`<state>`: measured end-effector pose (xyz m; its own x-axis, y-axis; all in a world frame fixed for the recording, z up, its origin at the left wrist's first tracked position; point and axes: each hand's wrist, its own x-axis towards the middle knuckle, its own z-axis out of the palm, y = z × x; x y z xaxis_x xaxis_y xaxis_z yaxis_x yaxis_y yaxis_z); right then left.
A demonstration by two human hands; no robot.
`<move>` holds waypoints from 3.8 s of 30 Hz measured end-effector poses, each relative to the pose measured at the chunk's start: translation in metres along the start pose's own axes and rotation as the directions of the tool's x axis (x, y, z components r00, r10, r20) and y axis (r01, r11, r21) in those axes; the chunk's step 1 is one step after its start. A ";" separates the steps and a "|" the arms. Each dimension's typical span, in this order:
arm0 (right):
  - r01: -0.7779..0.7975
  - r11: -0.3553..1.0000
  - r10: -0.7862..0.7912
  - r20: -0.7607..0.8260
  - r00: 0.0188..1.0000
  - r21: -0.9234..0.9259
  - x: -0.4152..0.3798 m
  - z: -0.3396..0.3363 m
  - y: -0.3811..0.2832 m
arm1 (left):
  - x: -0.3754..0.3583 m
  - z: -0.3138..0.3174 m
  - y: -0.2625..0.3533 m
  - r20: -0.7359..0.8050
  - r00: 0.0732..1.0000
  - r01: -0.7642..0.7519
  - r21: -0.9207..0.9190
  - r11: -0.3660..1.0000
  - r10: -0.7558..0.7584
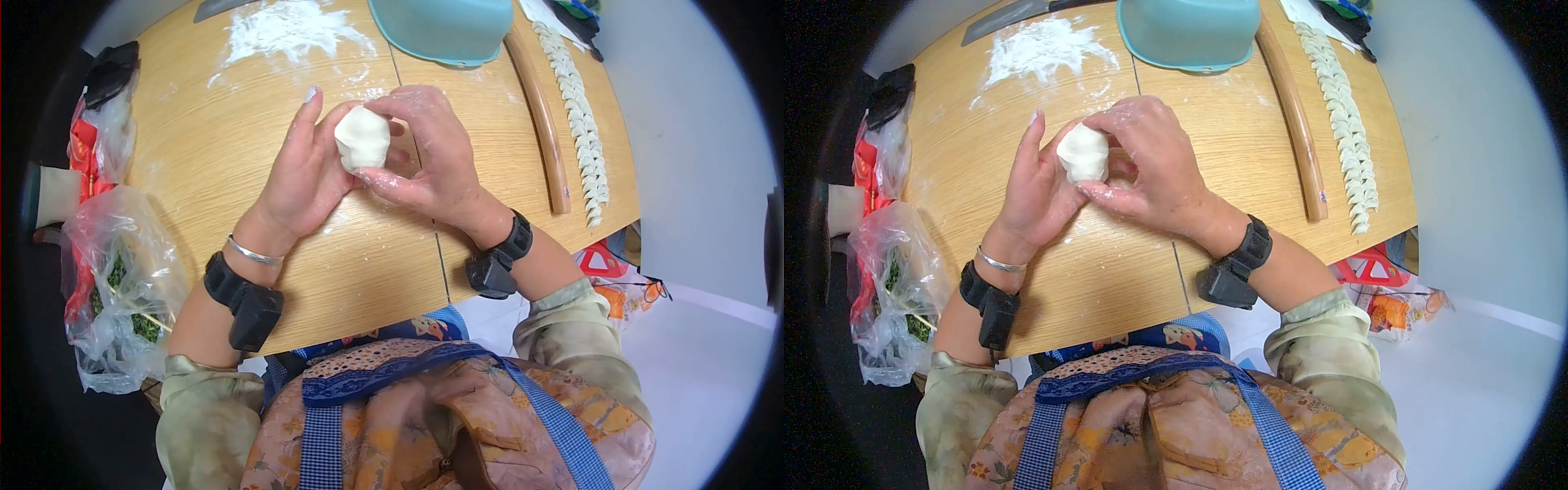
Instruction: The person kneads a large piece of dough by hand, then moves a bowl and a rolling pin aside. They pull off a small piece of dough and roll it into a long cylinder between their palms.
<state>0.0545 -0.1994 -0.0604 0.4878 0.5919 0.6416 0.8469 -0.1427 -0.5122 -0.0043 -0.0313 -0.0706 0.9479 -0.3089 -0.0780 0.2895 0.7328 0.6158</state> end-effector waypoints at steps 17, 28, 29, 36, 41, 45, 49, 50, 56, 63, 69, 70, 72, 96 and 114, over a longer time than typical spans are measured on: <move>0.016 0.993 -0.015 -0.011 1.000 0.120 -0.003 -0.001 -0.001 | -0.001 -0.010 0.007 -0.080 0.993 -0.068 0.193 0.979 0.085; -0.260 0.850 0.307 -0.029 0.951 0.458 0.011 0.024 -0.029 | 0.000 0.017 0.008 -0.249 0.929 -0.237 0.166 0.957 0.273; -0.208 0.865 0.274 -0.082 0.958 0.456 0.014 0.032 -0.038 | -0.001 0.024 0.008 -0.236 0.934 -0.222 0.199 0.955 0.266; -0.180 0.863 0.345 -0.291 0.892 0.472 0.072 0.034 -0.033 | 0.020 0.052 0.011 -0.207 0.856 -0.458 0.120 0.881 0.474; 0.003 0.918 0.137 -0.322 0.937 0.397 0.051 0.058 -0.037 | 0.032 0.018 0.027 -0.301 0.845 -0.442 0.073 0.894 0.442; 0.022 0.984 0.054 -0.413 0.909 0.175 0.031 0.080 -0.045 | 0.034 0.005 0.031 -0.284 0.845 -0.416 0.182 0.891 0.453; -0.197 0.498 0.545 -0.128 0.829 0.844 0.042 0.062 -0.023 | 0.033 0.025 0.006 -0.169 0.870 -0.413 0.266 0.871 0.464; -0.190 0.495 0.549 -0.136 0.824 0.848 0.042 0.054 -0.026 | 0.031 0.034 0.001 -0.126 0.877 -0.408 0.315 0.857 0.463; -0.025 0.162 0.632 -0.084 0.770 0.987 0.034 0.040 -0.012 | 0.074 -0.004 -0.006 0.508 0.691 -0.499 -0.178 0.848 0.513; -0.147 0.834 0.327 -0.262 0.908 0.533 0.031 0.045 -0.016 | 0.031 0.024 0.010 -0.122 0.943 -0.298 0.110 0.948 0.310; -0.112 0.985 0.164 -0.497 0.852 0.132 0.030 0.040 -0.009 | 0.025 0.032 0.019 -0.218 0.906 -0.311 0.236 0.921 0.362; -0.119 0.970 0.208 -0.472 0.857 0.212 0.032 0.038 -0.008 | 0.026 0.030 0.023 -0.217 0.905 -0.315 0.236 0.919 0.366; -0.127 0.948 0.251 -0.440 0.862 0.294 0.031 0.033 -0.011 | 0.024 0.027 0.031 -0.353 0.878 -0.279 0.173 0.944 0.324; -0.045 0.997 0.027 -0.242 0.970 -0.068 0.026 0.032 -0.015 | 0.018 0.023 0.033 -0.287 0.905 -0.186 0.398 0.898 0.314; 0.031 0.999 -0.035 -0.270 0.962 -0.019 0.028 0.032 -0.012 | 0.018 0.027 0.027 -0.429 0.888 -0.030 0.310 0.950 0.168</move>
<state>0.0513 -0.1556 -0.0552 0.4965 0.3603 0.7898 0.8657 -0.1393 -0.4807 0.0167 -0.0336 -0.0340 0.9470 0.1087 -0.3024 0.2058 0.5176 0.8305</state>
